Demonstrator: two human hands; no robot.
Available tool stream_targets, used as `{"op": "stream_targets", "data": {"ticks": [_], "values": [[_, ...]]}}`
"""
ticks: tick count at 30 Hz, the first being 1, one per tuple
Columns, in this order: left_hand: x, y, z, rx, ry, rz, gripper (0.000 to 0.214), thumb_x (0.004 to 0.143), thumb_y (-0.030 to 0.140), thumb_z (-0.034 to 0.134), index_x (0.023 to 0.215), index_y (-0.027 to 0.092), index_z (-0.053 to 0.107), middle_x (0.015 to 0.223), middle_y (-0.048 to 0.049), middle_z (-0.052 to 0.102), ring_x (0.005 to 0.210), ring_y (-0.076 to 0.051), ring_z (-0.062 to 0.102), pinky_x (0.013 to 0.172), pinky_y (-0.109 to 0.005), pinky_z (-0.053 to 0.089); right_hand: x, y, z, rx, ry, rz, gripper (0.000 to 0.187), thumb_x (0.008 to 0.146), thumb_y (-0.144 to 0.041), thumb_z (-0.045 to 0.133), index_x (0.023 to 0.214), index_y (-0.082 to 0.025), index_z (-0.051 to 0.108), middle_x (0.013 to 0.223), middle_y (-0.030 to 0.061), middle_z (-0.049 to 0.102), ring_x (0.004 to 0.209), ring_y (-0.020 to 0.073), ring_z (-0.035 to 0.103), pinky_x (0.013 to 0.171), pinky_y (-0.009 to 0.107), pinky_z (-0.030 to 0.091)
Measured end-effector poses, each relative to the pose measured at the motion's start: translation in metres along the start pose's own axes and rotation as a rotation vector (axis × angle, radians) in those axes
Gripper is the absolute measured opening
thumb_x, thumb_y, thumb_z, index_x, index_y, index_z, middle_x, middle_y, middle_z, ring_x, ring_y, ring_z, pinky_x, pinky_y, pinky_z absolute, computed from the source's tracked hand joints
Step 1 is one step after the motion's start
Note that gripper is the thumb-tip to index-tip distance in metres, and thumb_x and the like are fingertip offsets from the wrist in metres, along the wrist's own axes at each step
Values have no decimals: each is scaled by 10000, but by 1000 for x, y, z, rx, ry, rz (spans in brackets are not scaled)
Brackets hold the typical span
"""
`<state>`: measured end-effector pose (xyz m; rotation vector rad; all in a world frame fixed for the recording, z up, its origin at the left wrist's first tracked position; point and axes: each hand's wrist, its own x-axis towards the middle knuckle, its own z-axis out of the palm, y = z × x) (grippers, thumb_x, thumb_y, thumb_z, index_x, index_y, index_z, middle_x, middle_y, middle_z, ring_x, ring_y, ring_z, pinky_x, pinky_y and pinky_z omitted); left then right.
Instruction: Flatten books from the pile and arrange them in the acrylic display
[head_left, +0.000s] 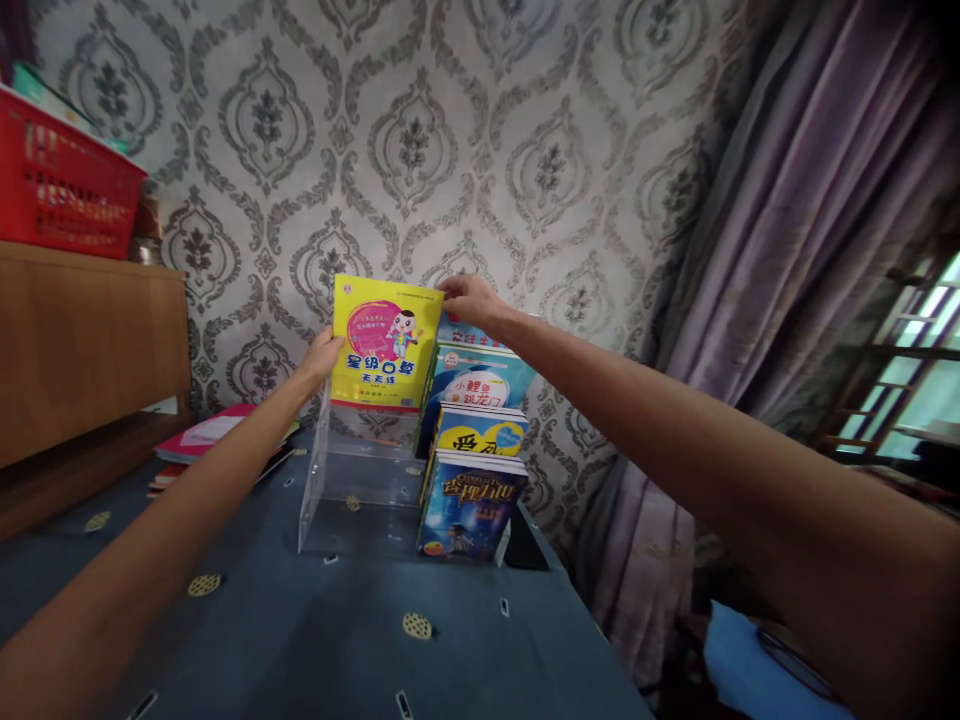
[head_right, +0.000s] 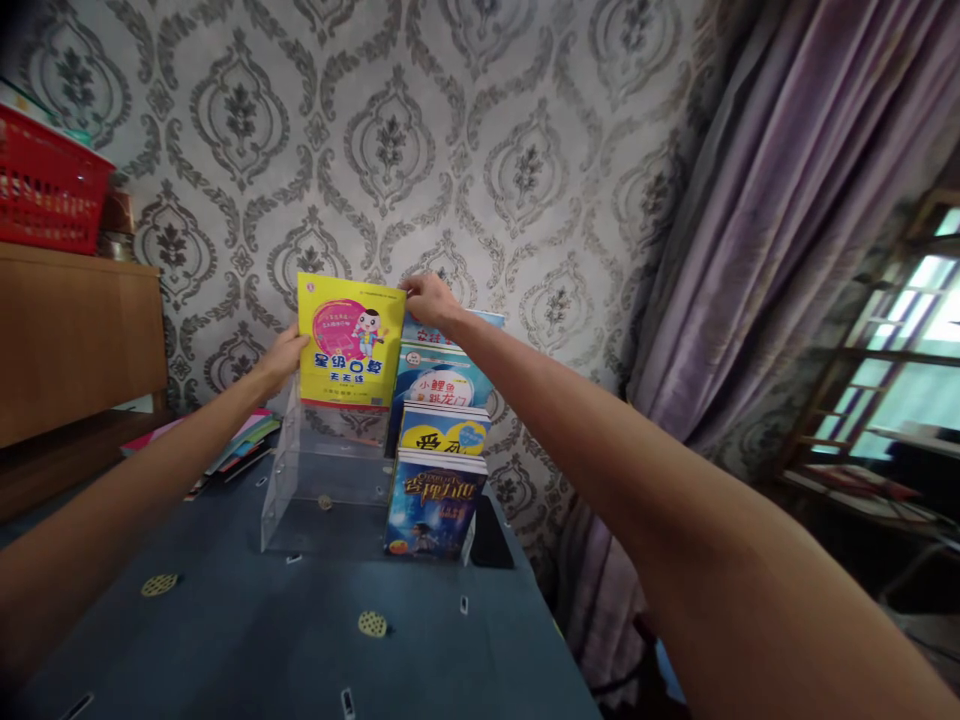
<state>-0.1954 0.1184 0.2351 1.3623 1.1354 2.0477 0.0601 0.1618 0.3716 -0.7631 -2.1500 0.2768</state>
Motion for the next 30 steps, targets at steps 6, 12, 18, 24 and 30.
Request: {"op": "stream_targets", "data": {"ticks": [6,12,18,24,30], "values": [[-3,2,1,2,-16,28,307,747,234,601,1045,185,652,1014,-46,762,816,-192,719,786,-313,591,-6,-4,-3,-153,-4,-72,311,707,-92,535,942,-134,736,688,27,657,660,163,568,672,283,501],[-7,4,-1,-10,-35,10,297,753,279,665,1031,181,628,917,-46,753,811,-221,723,823,-386,598,-7,-7,-4,-204,9,-74,348,735,-94,547,1023,-126,740,829,57,719,766,193,629,769,316,512],[-15,10,0,37,-2,15,230,783,309,672,965,190,597,933,-49,750,823,-227,725,793,-367,600,-13,-10,-6,-237,1,-89,366,768,-70,534,1068,-132,733,868,64,727,766,189,630,774,317,511],[-19,12,0,83,1,30,233,791,346,673,942,197,576,910,-44,732,811,-224,706,735,-338,578,-13,-10,-6,-231,34,-88,399,787,-87,534,1153,-136,687,1057,101,731,927,221,661,863,345,518],[-22,6,-14,154,80,101,291,828,393,641,1037,209,554,947,-48,701,919,-228,682,818,-347,551,-49,-23,0,-228,276,-187,418,860,-104,429,1227,-143,625,1248,138,680,1188,262,598,1055,432,439]]}}
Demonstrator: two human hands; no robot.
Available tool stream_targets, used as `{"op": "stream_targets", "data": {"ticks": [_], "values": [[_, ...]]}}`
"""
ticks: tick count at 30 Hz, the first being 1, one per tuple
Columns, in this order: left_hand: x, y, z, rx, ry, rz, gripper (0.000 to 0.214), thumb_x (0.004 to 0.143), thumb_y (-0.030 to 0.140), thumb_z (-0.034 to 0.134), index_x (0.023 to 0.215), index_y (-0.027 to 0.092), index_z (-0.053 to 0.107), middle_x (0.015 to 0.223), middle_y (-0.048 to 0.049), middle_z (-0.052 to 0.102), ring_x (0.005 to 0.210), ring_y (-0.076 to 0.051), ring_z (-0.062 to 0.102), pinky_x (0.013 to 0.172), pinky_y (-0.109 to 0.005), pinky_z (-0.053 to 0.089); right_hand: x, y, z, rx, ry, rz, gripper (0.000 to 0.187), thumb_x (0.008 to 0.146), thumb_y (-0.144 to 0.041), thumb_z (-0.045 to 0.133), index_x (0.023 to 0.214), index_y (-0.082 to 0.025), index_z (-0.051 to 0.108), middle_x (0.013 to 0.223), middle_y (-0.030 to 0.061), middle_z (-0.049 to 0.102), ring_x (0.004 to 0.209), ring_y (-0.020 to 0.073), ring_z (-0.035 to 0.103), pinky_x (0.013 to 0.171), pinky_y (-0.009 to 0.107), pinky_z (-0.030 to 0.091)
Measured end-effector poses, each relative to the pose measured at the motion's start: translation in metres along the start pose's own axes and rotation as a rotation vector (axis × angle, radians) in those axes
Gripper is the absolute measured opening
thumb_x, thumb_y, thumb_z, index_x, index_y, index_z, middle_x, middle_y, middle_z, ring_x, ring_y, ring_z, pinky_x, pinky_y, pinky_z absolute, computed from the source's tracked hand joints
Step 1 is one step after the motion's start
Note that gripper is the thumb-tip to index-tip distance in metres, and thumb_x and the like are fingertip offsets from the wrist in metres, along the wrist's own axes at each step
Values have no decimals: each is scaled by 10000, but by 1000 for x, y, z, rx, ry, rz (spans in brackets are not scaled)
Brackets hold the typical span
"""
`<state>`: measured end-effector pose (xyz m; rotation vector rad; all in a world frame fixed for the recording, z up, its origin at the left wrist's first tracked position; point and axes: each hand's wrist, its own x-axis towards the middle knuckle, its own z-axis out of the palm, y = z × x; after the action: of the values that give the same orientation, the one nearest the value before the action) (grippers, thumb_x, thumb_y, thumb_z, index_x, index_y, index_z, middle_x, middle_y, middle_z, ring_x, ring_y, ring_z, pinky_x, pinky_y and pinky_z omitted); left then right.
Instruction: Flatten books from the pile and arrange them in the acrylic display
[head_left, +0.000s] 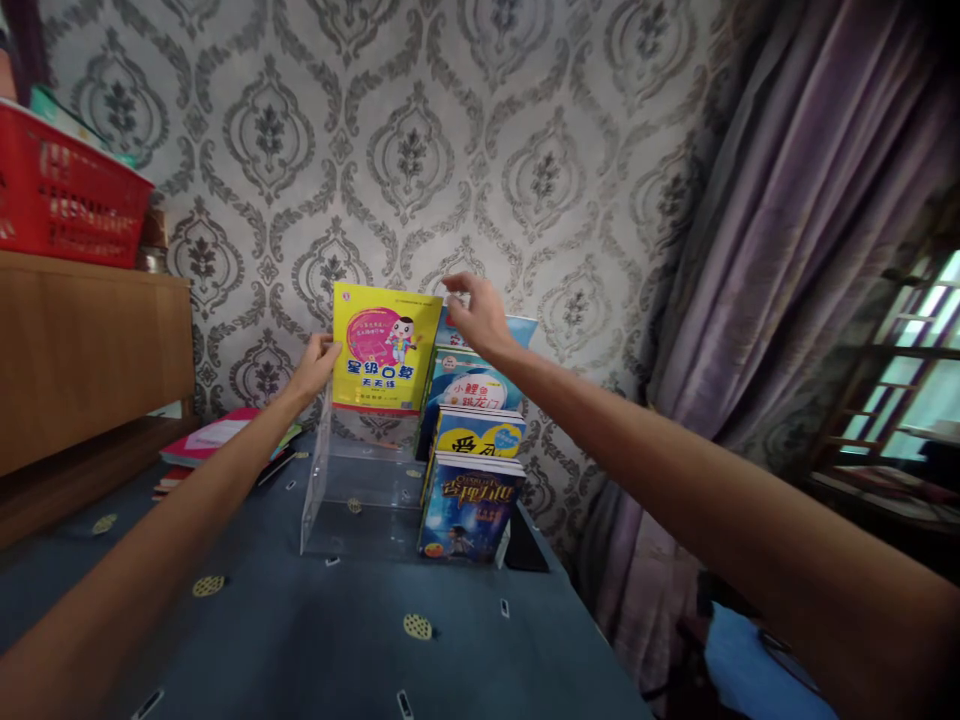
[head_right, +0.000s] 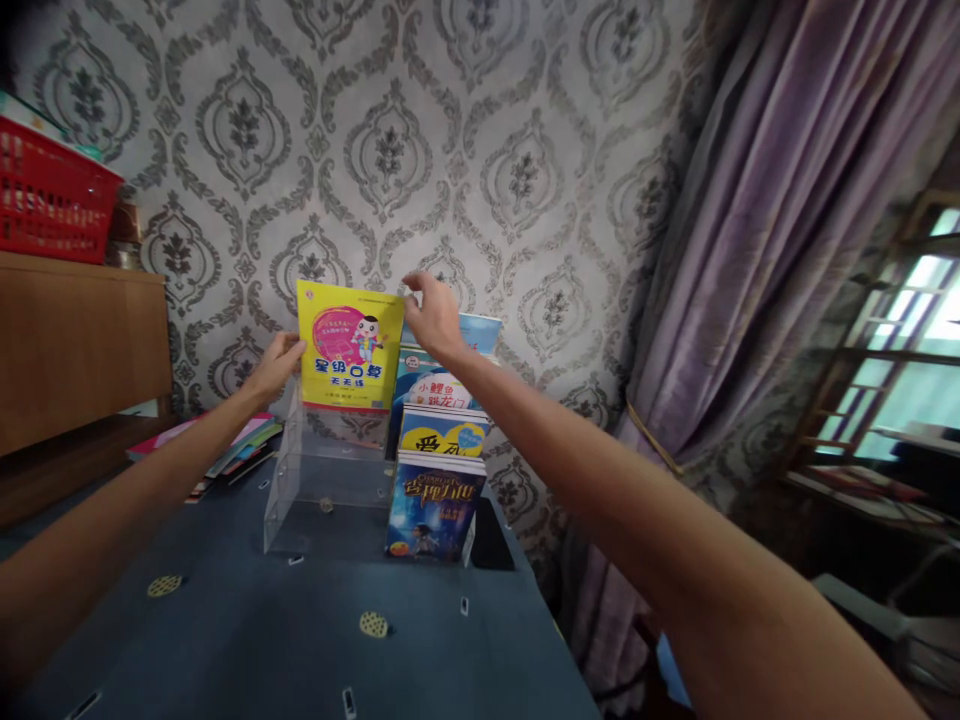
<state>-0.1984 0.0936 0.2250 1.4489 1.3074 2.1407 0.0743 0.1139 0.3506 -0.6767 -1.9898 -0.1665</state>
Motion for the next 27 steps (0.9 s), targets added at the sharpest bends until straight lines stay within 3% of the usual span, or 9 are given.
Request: {"op": "stream_targets", "data": {"ticks": [3,5,8,10,13,16,20,27], "values": [[-19,-23,-27,292,47,78,289,912,394,500,1133,216,553,1024,-68,705,1007,-225,671,887,-351,535,-71,-18,6,71,-32,-150,396,905,-138,402,1218,-222,630,1252,108,678,1229,284,566,1071,495,427],[-46,-46,-53,569,11,86,282,927,370,431,1090,205,592,1027,-93,717,1036,-249,670,932,-386,524,-137,-28,15,189,-230,-300,382,913,-144,421,1199,-262,645,1220,102,693,1179,284,595,1045,499,456],[-99,-79,-95,809,-71,-5,231,824,345,563,965,183,647,1096,-163,722,1189,-352,612,1072,-507,429,-238,-38,35,381,-542,-549,374,886,-90,456,1139,-266,667,1148,94,733,1130,262,646,1050,502,475],[-128,-95,-119,923,-98,-44,333,778,331,611,1054,149,654,1314,-242,639,1363,-427,477,1149,-601,306,-293,-41,51,448,-591,-484,389,883,-47,456,1139,-253,664,1127,93,745,1119,250,665,1049,504,492],[-146,-111,-148,1205,-168,-81,551,831,375,567,1309,100,562,1522,-303,450,1492,-450,302,1167,-671,214,-347,-42,76,549,-543,-195,328,942,-91,470,1137,-271,663,1128,92,747,1129,246,677,983,480,557],[-138,-125,-167,1459,-243,-92,683,887,462,500,1449,76,456,1557,-316,395,1509,-448,271,1143,-696,240,-374,-39,94,599,-482,-37,301,956,-128,490,1138,-291,665,1101,80,753,1109,248,698,953,481,592],[-120,-135,-177,1499,-262,-113,699,910,505,466,1470,87,446,1545,-306,422,1488,-444,316,1130,-716,238,-385,-35,100,639,-505,14,304,954,-156,506,1150,-322,669,1099,65,755,1084,249,709,948,486,600],[-126,-125,-180,1580,-370,-108,577,918,460,512,1408,156,491,1481,-267,517,1388,-410,456,1116,-707,253,-382,-35,99,681,-556,125,249,967,-203,510,1077,-288,716,1065,75,764,1057,251,713,942,484,590]]}}
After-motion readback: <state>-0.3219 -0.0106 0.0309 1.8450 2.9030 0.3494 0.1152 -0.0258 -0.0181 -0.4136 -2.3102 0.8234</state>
